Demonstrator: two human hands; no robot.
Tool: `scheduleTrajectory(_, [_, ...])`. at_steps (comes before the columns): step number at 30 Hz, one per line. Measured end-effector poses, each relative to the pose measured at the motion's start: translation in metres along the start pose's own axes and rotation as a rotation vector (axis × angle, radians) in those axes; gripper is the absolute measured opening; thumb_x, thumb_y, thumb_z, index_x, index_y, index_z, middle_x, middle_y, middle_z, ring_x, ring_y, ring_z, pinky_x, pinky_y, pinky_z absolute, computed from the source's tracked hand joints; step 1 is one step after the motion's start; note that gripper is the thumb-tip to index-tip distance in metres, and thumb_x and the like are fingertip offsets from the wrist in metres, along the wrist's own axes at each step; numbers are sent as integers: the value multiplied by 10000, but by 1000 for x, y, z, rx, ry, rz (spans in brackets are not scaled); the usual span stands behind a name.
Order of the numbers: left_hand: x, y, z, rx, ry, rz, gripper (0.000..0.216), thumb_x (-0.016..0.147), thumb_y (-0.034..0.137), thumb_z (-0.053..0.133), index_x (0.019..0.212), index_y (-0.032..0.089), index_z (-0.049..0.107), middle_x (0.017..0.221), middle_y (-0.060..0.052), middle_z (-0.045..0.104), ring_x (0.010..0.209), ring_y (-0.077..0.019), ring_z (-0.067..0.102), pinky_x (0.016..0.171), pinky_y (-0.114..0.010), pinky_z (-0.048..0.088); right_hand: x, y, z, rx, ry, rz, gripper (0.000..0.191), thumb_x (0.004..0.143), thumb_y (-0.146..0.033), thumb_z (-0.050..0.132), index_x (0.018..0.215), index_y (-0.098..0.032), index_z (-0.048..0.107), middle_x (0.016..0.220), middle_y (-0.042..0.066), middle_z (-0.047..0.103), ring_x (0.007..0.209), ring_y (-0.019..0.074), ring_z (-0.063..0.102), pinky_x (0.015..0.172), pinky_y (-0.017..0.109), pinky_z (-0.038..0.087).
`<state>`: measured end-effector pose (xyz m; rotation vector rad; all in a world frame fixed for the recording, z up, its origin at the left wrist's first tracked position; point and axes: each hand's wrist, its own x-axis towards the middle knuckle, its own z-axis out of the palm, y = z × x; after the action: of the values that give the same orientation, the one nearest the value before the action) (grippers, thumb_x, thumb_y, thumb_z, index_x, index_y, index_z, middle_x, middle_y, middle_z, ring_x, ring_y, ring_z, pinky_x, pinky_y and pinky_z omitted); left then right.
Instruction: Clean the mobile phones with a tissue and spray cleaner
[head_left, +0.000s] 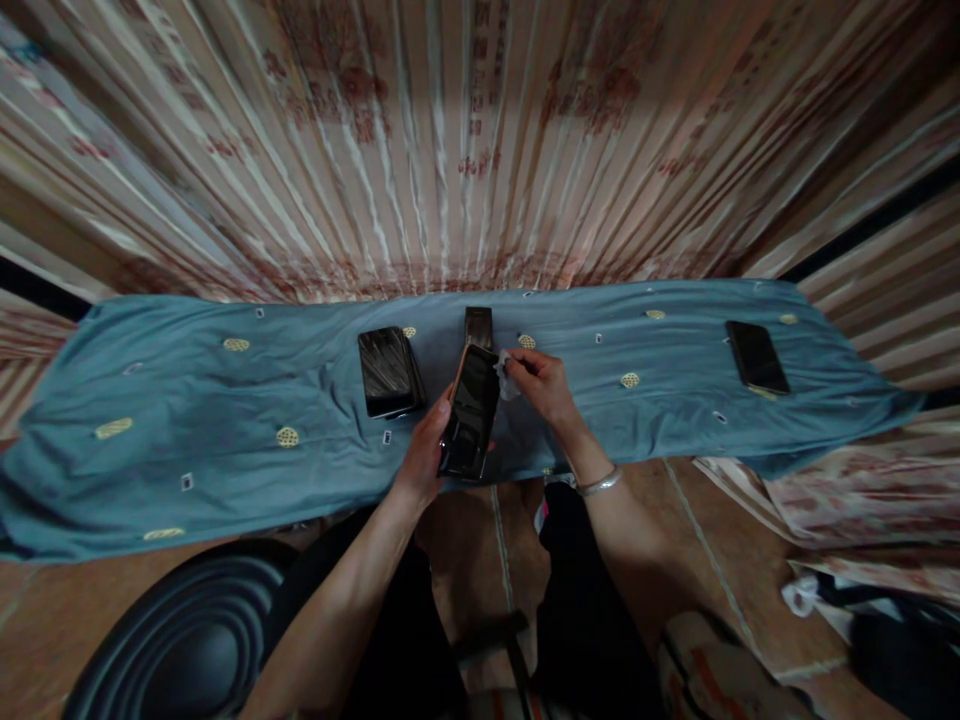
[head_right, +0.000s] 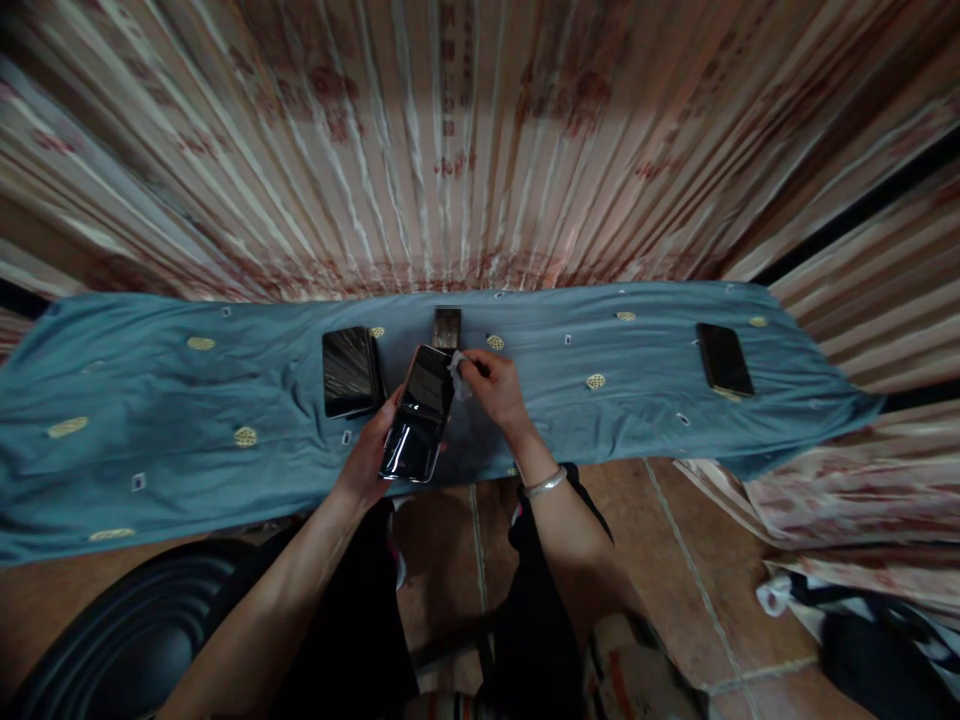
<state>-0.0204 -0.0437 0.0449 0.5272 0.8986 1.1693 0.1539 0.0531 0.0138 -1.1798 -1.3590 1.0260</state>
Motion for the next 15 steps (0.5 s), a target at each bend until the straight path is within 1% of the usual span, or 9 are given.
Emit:
scheduleTrajectory(4, [1,0,2,-31,29,18,565,831,476,740,1333,228,668,1234,-91,741,1149,-310,692,950,-476,605,1,2,9,155,47,97,313,701,-477,714,787,-179,752,630,-31,627,565,111,509,538,227,400])
scheduleTrajectory(7, [2,-1,2,-32,36,31,570,834,472,736,1337,216,659,1235,-96,742,1157,-308,691,962,-479,602,0,2,14,189,57,145,348,692,-518,719,793,-185,728,633,-32,632,568,117,529,552,239,428])
scheduleTrajectory(11, [3,-1,4,-29,37,67,576,841,462,729,1355,214,648,1283,-92,723,1168,-297,682,971,-468,601,-2,0,18,233,76,165,378,696,-538,723,822,-182,724,642,-32,643,573,118,557,557,244,446])
scheduleTrajectory(15, [4,-1,4,-25,49,85,556,859,442,716,1366,227,642,1316,-74,708,1173,-280,675,963,-441,608,-4,-4,22,308,86,213,383,630,-507,792,822,-182,733,660,-26,678,571,115,568,560,242,455])
